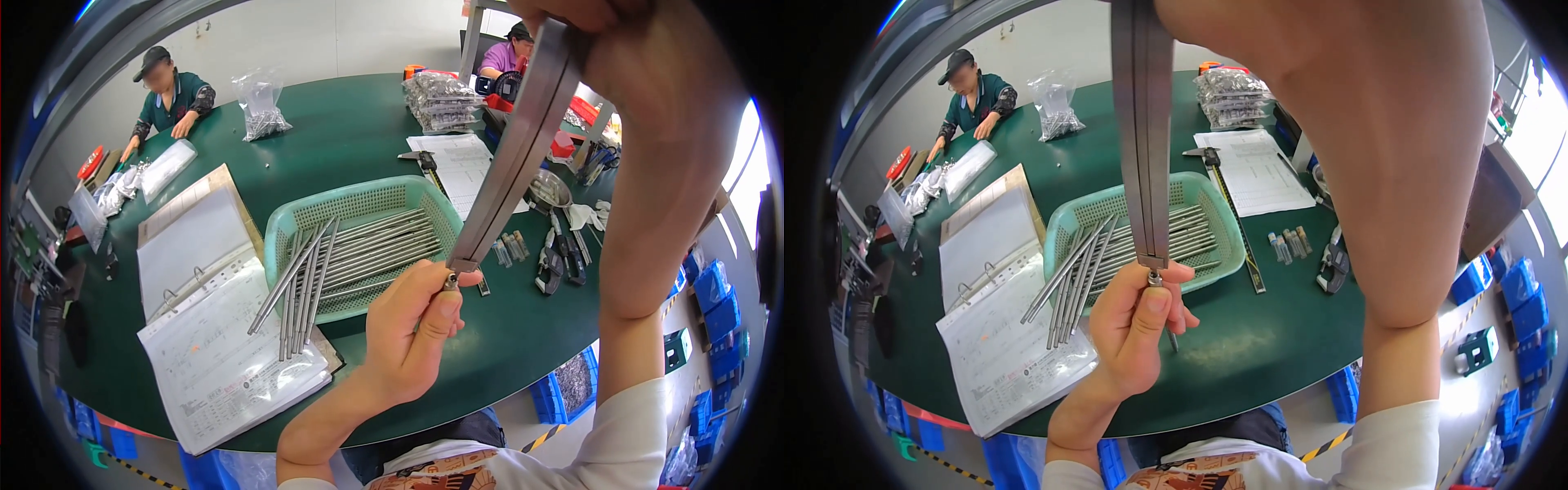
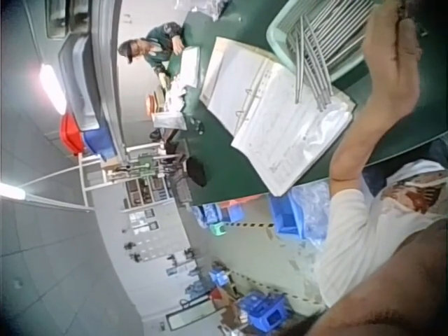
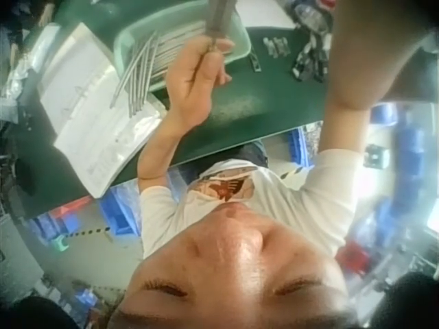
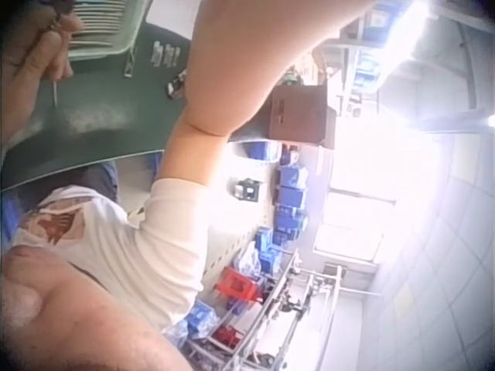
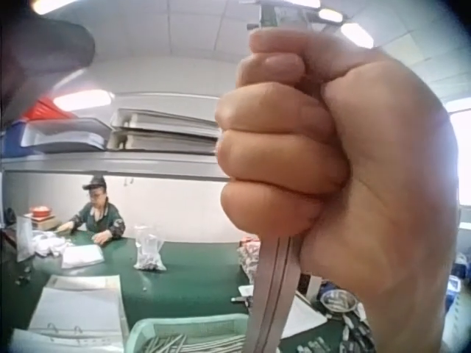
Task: Measuring the dimensions of metal rods using a digital caliper and referring to a technical specification binder.
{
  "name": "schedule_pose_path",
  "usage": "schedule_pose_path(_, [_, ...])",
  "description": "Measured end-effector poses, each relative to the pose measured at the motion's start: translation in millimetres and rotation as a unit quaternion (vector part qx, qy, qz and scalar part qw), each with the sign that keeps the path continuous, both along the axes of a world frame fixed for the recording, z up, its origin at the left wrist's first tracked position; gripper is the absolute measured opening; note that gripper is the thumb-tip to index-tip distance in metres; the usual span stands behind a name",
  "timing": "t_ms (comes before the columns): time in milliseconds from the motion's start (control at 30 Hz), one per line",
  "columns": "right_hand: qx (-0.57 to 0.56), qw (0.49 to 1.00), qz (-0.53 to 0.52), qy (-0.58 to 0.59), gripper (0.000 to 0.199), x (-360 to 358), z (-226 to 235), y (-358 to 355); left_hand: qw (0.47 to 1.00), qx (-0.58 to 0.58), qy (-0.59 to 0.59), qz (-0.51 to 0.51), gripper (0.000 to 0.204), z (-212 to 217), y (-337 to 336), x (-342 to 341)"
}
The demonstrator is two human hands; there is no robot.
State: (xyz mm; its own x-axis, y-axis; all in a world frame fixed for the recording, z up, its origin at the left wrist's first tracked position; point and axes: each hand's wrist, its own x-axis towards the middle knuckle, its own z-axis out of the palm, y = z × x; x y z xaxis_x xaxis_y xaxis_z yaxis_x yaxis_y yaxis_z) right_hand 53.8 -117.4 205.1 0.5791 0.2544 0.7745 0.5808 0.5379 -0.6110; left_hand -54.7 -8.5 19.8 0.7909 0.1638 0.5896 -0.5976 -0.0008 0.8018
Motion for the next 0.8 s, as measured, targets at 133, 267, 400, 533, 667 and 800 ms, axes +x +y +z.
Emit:
schedule_pose_path(133, [-0.012,1.0,-0.019,-0.006,0.026,16.4,3.8,-21.3,1.0,0.01,-0.007,0.003,0.026,-0.5,-1.0,-0.3])
schedule_pose_path(267, [-0.025,0.999,-0.031,-0.011,0.026,22.2,1.0,-17.3,1.0,0.017,0.0,0.006,0.026,0.2,-2.4,-1.6])
schedule_pose_path(400, [-0.039,0.998,-0.046,-0.018,0.026,23.6,3.5,-21.6,1.0,0.0,-0.002,0.015,0.022,-1.3,-2.6,-2.3])
schedule_pose_path(533, [-0.052,0.996,-0.061,-0.026,0.027,27.6,-5.1,-29.5,1.0,-0.013,-0.003,0.021,0.019,-1.9,-2.7,-2.8])
schedule_pose_path(667, [-0.064,0.995,-0.074,-0.032,0.027,33.2,-6.1,-36.2,0.999,-0.02,-0.006,0.027,0.018,-2.8,-3.3,-2.2])
schedule_pose_path(800, [-0.077,0.992,-0.091,-0.036,0.028,36.2,-13.2,-47.3,0.999,-0.025,-0.006,0.029,0.019,-3.8,-2.9,-1.6])
